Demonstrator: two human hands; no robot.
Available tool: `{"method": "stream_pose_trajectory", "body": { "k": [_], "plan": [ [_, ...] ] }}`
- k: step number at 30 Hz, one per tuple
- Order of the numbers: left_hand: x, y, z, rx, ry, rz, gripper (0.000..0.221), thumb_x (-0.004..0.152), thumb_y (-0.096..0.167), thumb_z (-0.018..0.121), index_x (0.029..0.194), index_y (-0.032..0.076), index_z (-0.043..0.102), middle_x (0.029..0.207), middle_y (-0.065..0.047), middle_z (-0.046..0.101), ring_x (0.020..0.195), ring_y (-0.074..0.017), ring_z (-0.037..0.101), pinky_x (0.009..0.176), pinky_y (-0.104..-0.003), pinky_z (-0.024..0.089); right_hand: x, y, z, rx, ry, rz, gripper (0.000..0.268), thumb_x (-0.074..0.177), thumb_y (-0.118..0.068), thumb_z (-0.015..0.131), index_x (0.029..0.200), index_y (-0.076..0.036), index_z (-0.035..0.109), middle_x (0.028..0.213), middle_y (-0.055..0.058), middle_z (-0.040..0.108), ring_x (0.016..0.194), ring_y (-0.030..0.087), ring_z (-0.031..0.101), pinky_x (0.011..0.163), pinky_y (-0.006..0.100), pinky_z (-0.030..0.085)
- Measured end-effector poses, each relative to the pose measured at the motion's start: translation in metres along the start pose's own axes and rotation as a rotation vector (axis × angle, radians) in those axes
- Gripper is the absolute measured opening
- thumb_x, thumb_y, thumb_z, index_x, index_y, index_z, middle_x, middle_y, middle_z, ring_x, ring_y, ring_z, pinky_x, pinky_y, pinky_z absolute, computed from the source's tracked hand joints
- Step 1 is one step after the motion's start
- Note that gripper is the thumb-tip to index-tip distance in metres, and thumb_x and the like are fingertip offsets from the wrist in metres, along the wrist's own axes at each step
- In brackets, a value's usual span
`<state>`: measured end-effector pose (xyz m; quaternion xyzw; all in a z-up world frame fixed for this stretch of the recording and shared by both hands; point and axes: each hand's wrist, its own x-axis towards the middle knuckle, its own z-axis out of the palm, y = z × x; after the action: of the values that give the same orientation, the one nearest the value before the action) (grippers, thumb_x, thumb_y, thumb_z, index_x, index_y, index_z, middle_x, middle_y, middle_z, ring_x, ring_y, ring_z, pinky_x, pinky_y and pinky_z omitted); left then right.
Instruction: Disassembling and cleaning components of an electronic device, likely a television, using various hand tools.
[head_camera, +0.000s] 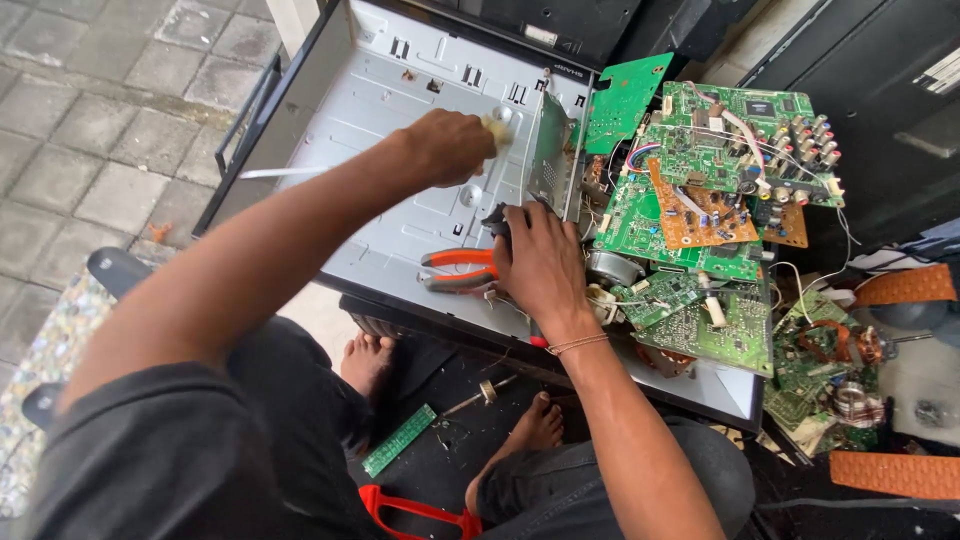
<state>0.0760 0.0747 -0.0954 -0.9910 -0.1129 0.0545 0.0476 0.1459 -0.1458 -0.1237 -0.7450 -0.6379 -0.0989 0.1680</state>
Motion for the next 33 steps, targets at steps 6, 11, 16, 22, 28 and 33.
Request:
{"method": "stream_pose_trajectory", "body": {
  "k": [6, 11, 16, 22, 28, 33],
  "plan": [
    [-0.100, 0.020, -0.100, -0.148, -0.588, -0.268, 0.027, 0.098, 0.036, 0.067, 0.104, 0.012, 0.079, 0.096, -0.006, 0.082, 0.079, -0.0209, 0.076, 0.077, -0.037, 0.059, 0.001, 0.001, -0.003, 0.064, -0.024, 0.036, 0.034, 0.091, -0.018, 0.064, 0.121, -0.002, 0.063, 0.112, 0.013, 0.061, 0.093, 0.027, 0.063, 0.084, 0.040, 0.044],
    [-0.057, -0.006, -0.060, -0.181, -0.049, -0.238, 0.021, 0.102, 0.027, 0.064, 0.112, 0.015, 0.079, 0.097, -0.011, 0.080, 0.060, -0.0262, 0.076, 0.063, -0.039, 0.061, 0.000, 0.001, 0.000, 0.020, -0.032, 0.040, 0.034, 0.091, -0.019, 0.063, 0.121, -0.003, 0.062, 0.110, 0.014, 0.062, 0.094, 0.031, 0.063, 0.084, 0.044, 0.044],
    [0.024, -0.015, 0.005, -0.120, 0.205, -0.125, 0.022, 0.096, 0.017, 0.071, 0.117, 0.011, 0.073, 0.081, -0.008, 0.078, 0.053, -0.0205, 0.069, 0.045, -0.032, 0.052, -0.001, -0.001, -0.001, 0.037, 0.010, 0.019, 0.036, 0.089, -0.017, 0.066, 0.121, 0.000, 0.064, 0.112, 0.016, 0.062, 0.093, 0.031, 0.063, 0.085, 0.042, 0.045],
    [-0.051, -0.004, -0.011, -0.008, -0.229, -0.277, 0.021, 0.094, 0.032, 0.069, 0.100, 0.015, 0.080, 0.074, -0.007, 0.076, 0.061, -0.0215, 0.072, 0.063, -0.036, 0.060, -0.007, 0.019, 0.021, -0.038, 0.158, -0.092, 0.038, 0.085, -0.025, 0.069, 0.120, -0.012, 0.064, 0.108, 0.012, 0.061, 0.089, 0.032, 0.068, 0.073, 0.042, 0.048],
    [-0.105, 0.016, -0.071, -0.296, -0.009, -0.393, 0.026, 0.102, 0.024, 0.060, 0.103, 0.006, 0.078, 0.074, -0.012, 0.074, 0.057, -0.0244, 0.072, 0.061, -0.035, 0.059, -0.006, 0.019, 0.024, -0.056, 0.167, -0.098, 0.036, 0.086, -0.025, 0.069, 0.119, -0.012, 0.064, 0.106, 0.011, 0.061, 0.089, 0.031, 0.069, 0.073, 0.041, 0.048],
    [-0.117, 0.043, -0.042, -0.501, 0.020, -0.465, 0.031, 0.097, 0.021, 0.053, 0.106, 0.003, 0.077, 0.076, -0.016, 0.073, 0.062, -0.0306, 0.073, 0.065, -0.042, 0.059, -0.006, 0.014, 0.018, -0.034, 0.123, -0.086, 0.035, 0.088, -0.026, 0.068, 0.120, -0.012, 0.065, 0.108, 0.011, 0.061, 0.092, 0.032, 0.069, 0.074, 0.042, 0.048]
  ]
}}
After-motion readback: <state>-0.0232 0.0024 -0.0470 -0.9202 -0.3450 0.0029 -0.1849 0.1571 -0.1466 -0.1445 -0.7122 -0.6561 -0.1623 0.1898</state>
